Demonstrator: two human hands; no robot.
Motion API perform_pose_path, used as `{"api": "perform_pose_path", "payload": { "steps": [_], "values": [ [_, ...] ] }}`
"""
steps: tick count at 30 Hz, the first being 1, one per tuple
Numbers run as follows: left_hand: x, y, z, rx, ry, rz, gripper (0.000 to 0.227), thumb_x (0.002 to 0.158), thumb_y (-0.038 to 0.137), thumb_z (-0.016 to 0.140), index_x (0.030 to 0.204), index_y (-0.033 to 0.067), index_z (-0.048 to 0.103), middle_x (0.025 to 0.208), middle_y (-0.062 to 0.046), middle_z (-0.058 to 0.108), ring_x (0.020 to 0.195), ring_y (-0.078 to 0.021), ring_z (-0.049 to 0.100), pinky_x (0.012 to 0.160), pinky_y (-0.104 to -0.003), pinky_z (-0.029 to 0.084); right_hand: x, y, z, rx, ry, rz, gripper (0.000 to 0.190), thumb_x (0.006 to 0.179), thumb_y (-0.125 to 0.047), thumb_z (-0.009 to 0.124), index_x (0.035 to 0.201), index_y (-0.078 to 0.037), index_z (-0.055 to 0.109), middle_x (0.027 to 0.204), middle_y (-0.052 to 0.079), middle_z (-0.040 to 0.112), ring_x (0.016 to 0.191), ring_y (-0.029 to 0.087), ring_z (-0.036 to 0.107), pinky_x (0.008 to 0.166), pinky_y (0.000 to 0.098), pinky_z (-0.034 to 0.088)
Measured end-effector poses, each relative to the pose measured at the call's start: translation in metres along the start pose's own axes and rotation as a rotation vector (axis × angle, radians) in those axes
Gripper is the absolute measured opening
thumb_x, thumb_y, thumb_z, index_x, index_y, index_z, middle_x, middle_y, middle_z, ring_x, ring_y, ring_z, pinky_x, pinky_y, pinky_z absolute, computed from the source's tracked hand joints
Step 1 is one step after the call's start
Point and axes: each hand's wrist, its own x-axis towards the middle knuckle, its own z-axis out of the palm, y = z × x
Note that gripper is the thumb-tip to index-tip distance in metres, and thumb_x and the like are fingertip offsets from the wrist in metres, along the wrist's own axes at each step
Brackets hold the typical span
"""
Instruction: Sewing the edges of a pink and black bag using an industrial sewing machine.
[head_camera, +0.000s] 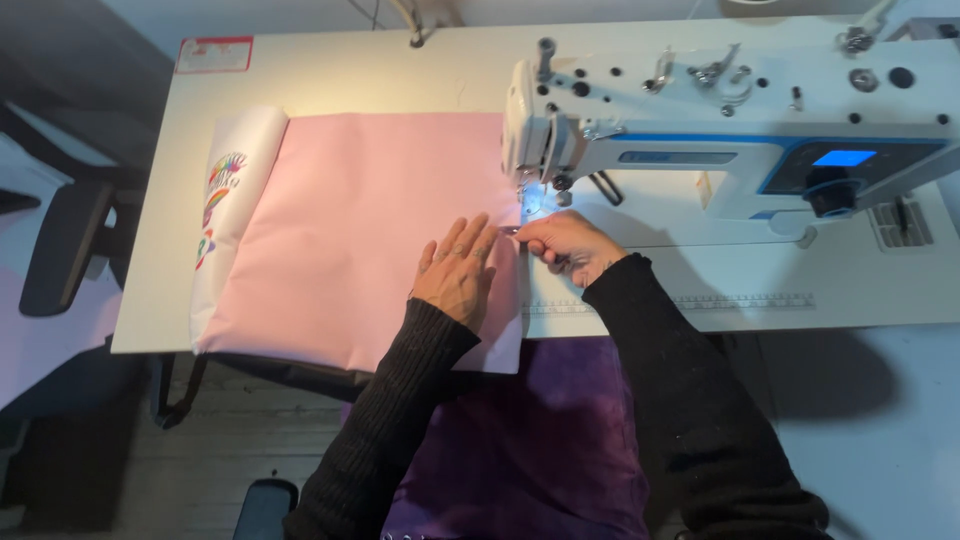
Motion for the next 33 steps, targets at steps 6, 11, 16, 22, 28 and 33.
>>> {"api": "perform_pose_path", "payload": {
  "steps": [6,11,16,22,28,33],
  "values": [
    [-0.014,0.002,-0.006,-0.043,0.079,0.129,0.053,0.105,0.02,0.043,0.157,0.0293,0.04,0.168,0.006,0.036,0.155,-0.0231,0.034,0.12,-0.062,0.032,0.008,0.024,0.017,-0.121,0.125,-0.087,0.028,0.082,-0.017,0.077,0.059,-0.004,0.066,0.05,0.002,0.054,0.038,0.006,0.049,0.037,0.0161,0.037],
    [0.012,-0.005,0.022,-0.05,0.22,0.131,0.051,0.103,0.022,0.047,0.154,0.0281,0.052,0.164,0.005,0.046,0.152,-0.023,0.042,0.12,-0.061,0.036,0.037,0.062,0.005,0.006,-0.014,-0.221,0.014,0.087,-0.001,0.063,0.078,0.002,0.074,0.061,0.009,0.061,0.049,0.014,0.052,0.042,0.0266,0.041],
    [0.055,-0.018,0.037,-0.08,0.078,0.1,0.059,0.104,0.016,0.036,0.156,0.0413,0.048,0.168,0.018,0.037,0.157,-0.022,0.034,0.123,-0.065,0.031,0.046,0.053,0.007,-0.299,0.252,-0.263,0.018,0.08,-0.005,0.062,0.068,0.0,0.075,0.046,0.01,0.057,0.033,0.019,0.057,0.031,0.0318,0.039],
    [0.051,-0.04,0.042,-0.14,0.041,0.091,0.059,0.103,0.026,0.042,0.157,0.0513,0.042,0.163,0.022,0.043,0.158,-0.0158,0.031,0.127,-0.064,0.02,0.03,0.048,0.007,-0.318,0.136,-0.263,0.027,0.085,-0.022,0.083,0.079,0.002,0.075,0.05,0.008,0.06,0.033,0.016,0.057,0.029,0.026,0.039],
    [0.081,-0.061,0.09,0.104,0.103,0.17,0.059,0.101,0.023,0.044,0.157,0.0424,0.043,0.158,0.014,0.048,0.144,-0.0188,0.049,0.116,-0.055,0.038,0.005,0.026,0.005,-0.304,0.082,-0.212,0.025,0.083,-0.017,0.083,0.086,0.006,0.075,0.049,0.011,0.059,0.032,0.016,0.056,0.029,0.027,0.039],
    [0.049,-0.037,0.038,0.112,0.277,0.315,0.054,0.089,0.025,0.065,0.142,0.0299,0.059,0.145,0.005,0.06,0.141,-0.0234,0.051,0.107,-0.048,0.05,0.001,0.023,0.001,-0.355,0.015,-0.182,0.026,0.086,-0.018,0.078,0.094,0.006,0.076,0.054,0.011,0.061,0.035,0.013,0.055,0.034,0.023,0.043]
  ]
}}
